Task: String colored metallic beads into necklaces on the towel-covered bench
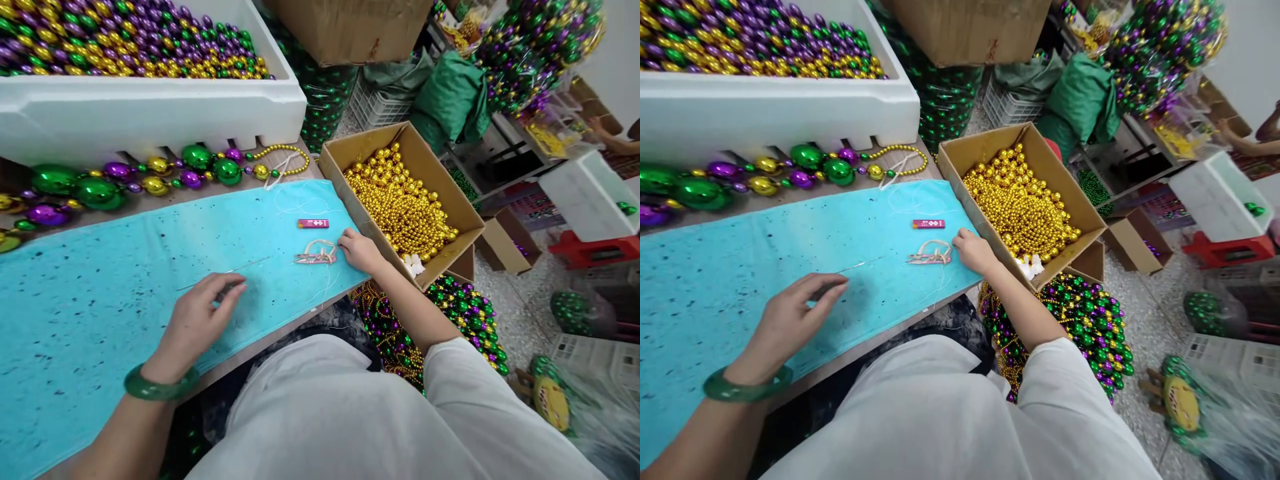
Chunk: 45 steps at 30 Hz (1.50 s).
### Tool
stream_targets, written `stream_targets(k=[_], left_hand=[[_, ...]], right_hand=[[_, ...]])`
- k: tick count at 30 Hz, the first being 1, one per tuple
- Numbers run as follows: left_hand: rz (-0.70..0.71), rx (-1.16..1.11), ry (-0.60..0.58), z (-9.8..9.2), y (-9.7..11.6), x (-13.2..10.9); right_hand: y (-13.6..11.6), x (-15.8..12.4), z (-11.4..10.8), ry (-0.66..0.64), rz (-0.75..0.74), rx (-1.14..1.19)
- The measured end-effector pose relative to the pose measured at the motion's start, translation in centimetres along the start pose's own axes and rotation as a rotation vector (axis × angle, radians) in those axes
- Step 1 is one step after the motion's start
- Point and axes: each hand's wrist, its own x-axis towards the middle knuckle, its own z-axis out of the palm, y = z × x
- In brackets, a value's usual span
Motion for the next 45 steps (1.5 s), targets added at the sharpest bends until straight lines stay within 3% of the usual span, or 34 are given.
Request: stream_targets(k=[4,9,11,14,16,19,21,24,28,32,34,37,40,45], left_hand=[[0.036,-0.134,-0.010,2.6,2.4,2.1],[0.089,-0.487,0.039,7.7,6.4,6.3],[0.110,-0.654,-0.025,9.6,8.2,8.1],[0.013,-0.820,-0.205,11.1,10.6,10.1],[-0.012,-0.750,-0.227,10.8,11.8,10.8],[0.100,-0.495,-0.109,8.6,13.1,11.2],[0.152,-0.383,-0.052,6.9,13.5,11.2],[0.111,-0.338,-0.003,5.7,13.4,11.4],[0.095,-0.288,-0.007,7.9,12.5,11.6],[0.178,0.069,-0.113,11.7,12.0,11.2],[0.192,0.269,-0.160,12.9,11.8,10.9],[0.200,0.422,-0.179,13.5,11.1,10.7],[0.216,0.445,-0.140,13.7,10.1,11.0],[0.290,0.435,-0.057,14.2,9.4,11.9]], right_hand=[[0.9,0.0,-0.8,0.080,-0.018,0.234],[1.0,0.0,-2.7,0.180,-0.056,0.581],[0.5,0.0,-3.5,0.210,-0.121,0.637],[-0.1,-0.1,-5.0,0.243,-0.218,0.640],[0.1,-0.3,-6.2,0.238,-0.248,0.584],[1.7,-0.8,-8.3,0.171,-0.235,0.472],[3.8,-1.0,-9.6,0.123,-0.186,0.431],[8.0,-1.3,-10.7,0.097,-0.052,0.391],[13.0,-1.1,-10.3,0.083,0.118,0.324],[14.8,-0.2,-8.3,0.029,0.245,0.237],[14.2,0.6,-7.6,-0.003,0.264,0.145],[11.9,2.0,-7.6,0.070,0.200,0.061],[8.4,4.3,-8.4,0.130,0.076,0.057],[1.8,10.2,-7.8,0.084,-0.144,0.066]])
